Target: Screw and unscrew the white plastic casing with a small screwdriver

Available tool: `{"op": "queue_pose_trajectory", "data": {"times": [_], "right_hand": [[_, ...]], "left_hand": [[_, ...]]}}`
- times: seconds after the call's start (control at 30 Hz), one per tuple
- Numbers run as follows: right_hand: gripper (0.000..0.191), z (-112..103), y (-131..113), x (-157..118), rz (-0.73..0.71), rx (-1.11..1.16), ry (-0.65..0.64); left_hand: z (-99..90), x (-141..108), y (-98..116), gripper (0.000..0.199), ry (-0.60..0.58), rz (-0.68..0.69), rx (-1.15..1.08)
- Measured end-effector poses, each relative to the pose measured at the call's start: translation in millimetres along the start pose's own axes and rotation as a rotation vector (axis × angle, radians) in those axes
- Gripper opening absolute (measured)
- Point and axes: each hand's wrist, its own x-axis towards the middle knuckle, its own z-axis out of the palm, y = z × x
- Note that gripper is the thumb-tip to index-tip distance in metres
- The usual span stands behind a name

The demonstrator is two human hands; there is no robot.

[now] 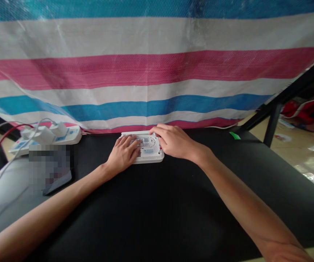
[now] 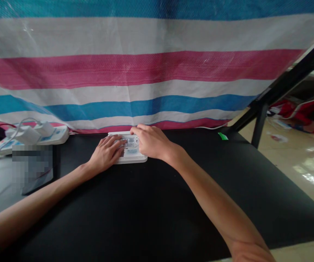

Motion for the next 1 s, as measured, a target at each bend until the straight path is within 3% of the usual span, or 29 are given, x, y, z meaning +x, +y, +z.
{"op": "queue_pose_trajectory", "data": {"times": [0.17, 0.37, 0.53, 0.8, 1.0], "right_hand": [[0.03, 1.4, 1.4, 1.7, 0.039, -0.008, -0.017], [0.036, -1.7, -1.3, -1.2, -0.017, 0.019, -0.027], [0.032, -5.2, -4.1, -1.3, 0.07, -0.014, -0.057], [0.04, -10.4, -3.9, -3.2, 0.008, 0.055, -0.102], [0.032, -8.1, -4.4, -1.6, 0.056, 0.012, -0.084]], "left_hand": [[0.4, 0.0, 0.4, 0.035, 0.013, -0.001, -0.001], [0.7, -0.8, 0.3, 0.034, 0.026, 0.012, 0.009], [0.9, -1.1, 0.0, 0.034, 0.021, 0.009, 0.027], [1.9, -0.8, 0.1, 0.034, 0.034, 0.005, 0.014], [1.9, -0.8, -0.7, 0.035, 0.027, 0.017, 0.027]]}}
